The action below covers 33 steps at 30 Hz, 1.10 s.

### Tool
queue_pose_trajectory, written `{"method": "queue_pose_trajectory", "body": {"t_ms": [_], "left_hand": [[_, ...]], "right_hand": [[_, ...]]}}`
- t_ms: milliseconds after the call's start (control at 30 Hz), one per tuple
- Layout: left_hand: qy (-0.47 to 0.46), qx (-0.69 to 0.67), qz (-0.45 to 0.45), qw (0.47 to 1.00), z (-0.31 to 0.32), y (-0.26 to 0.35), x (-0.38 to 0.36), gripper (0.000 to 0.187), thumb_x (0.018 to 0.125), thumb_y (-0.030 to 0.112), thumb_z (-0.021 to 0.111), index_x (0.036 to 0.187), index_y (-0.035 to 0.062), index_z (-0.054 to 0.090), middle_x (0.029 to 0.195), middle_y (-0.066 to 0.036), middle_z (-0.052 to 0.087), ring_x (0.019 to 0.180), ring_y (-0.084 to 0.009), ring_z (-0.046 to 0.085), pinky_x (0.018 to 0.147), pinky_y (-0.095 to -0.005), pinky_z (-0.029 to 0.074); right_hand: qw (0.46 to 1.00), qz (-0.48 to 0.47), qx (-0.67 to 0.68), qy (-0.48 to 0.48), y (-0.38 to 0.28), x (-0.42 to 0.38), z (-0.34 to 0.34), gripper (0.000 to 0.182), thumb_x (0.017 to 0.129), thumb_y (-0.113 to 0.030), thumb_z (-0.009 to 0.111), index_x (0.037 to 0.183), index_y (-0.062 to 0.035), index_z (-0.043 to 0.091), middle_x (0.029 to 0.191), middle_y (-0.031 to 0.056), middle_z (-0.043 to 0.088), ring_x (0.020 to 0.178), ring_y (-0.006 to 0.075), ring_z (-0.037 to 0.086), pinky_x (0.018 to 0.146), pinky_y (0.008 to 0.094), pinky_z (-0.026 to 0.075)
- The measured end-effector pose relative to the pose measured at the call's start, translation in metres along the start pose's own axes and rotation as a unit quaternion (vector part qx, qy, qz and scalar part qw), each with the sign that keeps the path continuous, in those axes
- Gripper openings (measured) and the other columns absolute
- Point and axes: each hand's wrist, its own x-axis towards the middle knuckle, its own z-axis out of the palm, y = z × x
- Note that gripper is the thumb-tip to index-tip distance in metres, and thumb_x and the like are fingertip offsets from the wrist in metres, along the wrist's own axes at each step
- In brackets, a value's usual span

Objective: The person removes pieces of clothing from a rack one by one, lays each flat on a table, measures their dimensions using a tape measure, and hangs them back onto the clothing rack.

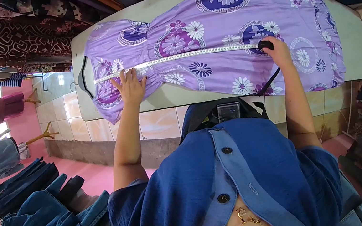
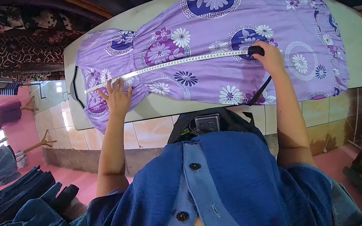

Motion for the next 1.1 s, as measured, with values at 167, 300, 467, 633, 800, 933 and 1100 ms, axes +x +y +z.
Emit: {"method": "queue_pose_trajectory", "body": {"t_ms": [167, 300, 467, 633, 800, 933, 1100], "left_hand": [[0.050, -0.027, 0.032, 0.998, 0.002, 0.004, -0.003, 0.051, 0.084, 0.045, 0.049, 0.131, 0.0260, 0.043, 0.121, -0.013, 0.048, 0.128, -0.0325, 0.027, 0.098, -0.0684, 0.004], [0.052, -0.015, 0.052, 0.997, 0.003, 0.006, -0.006, 0.047, 0.085, 0.046, 0.048, 0.130, 0.0366, 0.041, 0.123, -0.021, 0.045, 0.130, -0.0378, 0.021, 0.097, -0.0691, 0.004], [0.037, -0.030, 0.022, 0.999, -0.002, 0.016, -0.006, 0.047, 0.085, 0.045, 0.049, 0.129, 0.0327, 0.043, 0.131, -0.021, 0.038, 0.132, -0.0374, 0.018, 0.096, -0.0700, 0.005], [0.053, -0.027, 0.039, 0.997, -0.003, 0.032, -0.002, 0.045, 0.085, 0.040, 0.050, 0.123, 0.0145, 0.052, 0.132, -0.012, 0.039, 0.130, -0.0334, 0.020, 0.094, -0.0724, 0.006], [0.010, -0.046, 0.025, 0.999, -0.010, 0.046, -0.002, 0.050, 0.084, 0.042, 0.051, 0.130, 0.0239, 0.043, 0.132, -0.010, 0.041, 0.129, -0.0321, 0.025, 0.096, -0.0710, 0.005], [0.004, -0.008, 0.026, 1.000, -0.009, 0.055, -0.005, 0.054, 0.085, 0.042, 0.050, 0.135, 0.0368, 0.033, 0.132, -0.011, 0.043, 0.128, -0.0326, 0.027, 0.096, -0.0708, 0.005], [0.002, -0.010, -0.007, 1.000, -0.004, 0.064, -0.004, 0.050, 0.086, 0.041, 0.047, 0.134, 0.0404, 0.033, 0.135, -0.010, 0.040, 0.130, -0.0332, 0.024, 0.098, -0.0697, 0.004]], "right_hand": [[1.000, -0.001, -0.008, 0.011, 0.001, -0.001, 0.003, 0.032, 0.068, -0.010, 0.071, 0.098, -0.0104, 0.060, 0.088, 0.0100, 0.065, 0.082, 0.0288, 0.062, 0.069, 0.0347, 0.047], [1.000, 0.022, -0.013, 0.009, -0.007, -0.002, 0.002, 0.033, 0.068, -0.009, 0.071, 0.099, -0.0087, 0.060, 0.088, 0.0115, 0.065, 0.082, 0.0292, 0.062, 0.071, 0.0346, 0.048], [0.999, 0.036, -0.006, -0.006, -0.007, 0.001, 0.002, 0.033, 0.068, -0.009, 0.071, 0.098, -0.0088, 0.060, 0.088, 0.0116, 0.065, 0.081, 0.0295, 0.062, 0.070, 0.0352, 0.048], [1.000, 0.017, -0.007, -0.007, -0.011, 0.001, -0.001, 0.031, 0.068, -0.008, 0.071, 0.097, -0.0102, 0.061, 0.087, 0.0106, 0.065, 0.081, 0.0299, 0.062, 0.069, 0.0356, 0.048], [0.999, 0.030, 0.009, -0.031, -0.007, 0.004, -0.004, 0.032, 0.067, -0.010, 0.072, 0.097, -0.0121, 0.061, 0.085, 0.0102, 0.065, 0.081, 0.0305, 0.062, 0.068, 0.0365, 0.047], [0.999, -0.028, 0.008, -0.037, 0.006, 0.008, -0.010, 0.030, 0.067, -0.007, 0.071, 0.095, -0.0096, 0.062, 0.082, 0.0115, 0.065, 0.076, 0.0280, 0.063, 0.067, 0.0344, 0.047], [0.999, -0.021, 0.028, -0.037, 0.042, 0.014, -0.036, 0.028, 0.067, -0.010, 0.071, 0.093, -0.0117, 0.063, 0.082, 0.0115, 0.065, 0.077, 0.0304, 0.062, 0.067, 0.0374, 0.046]]}}
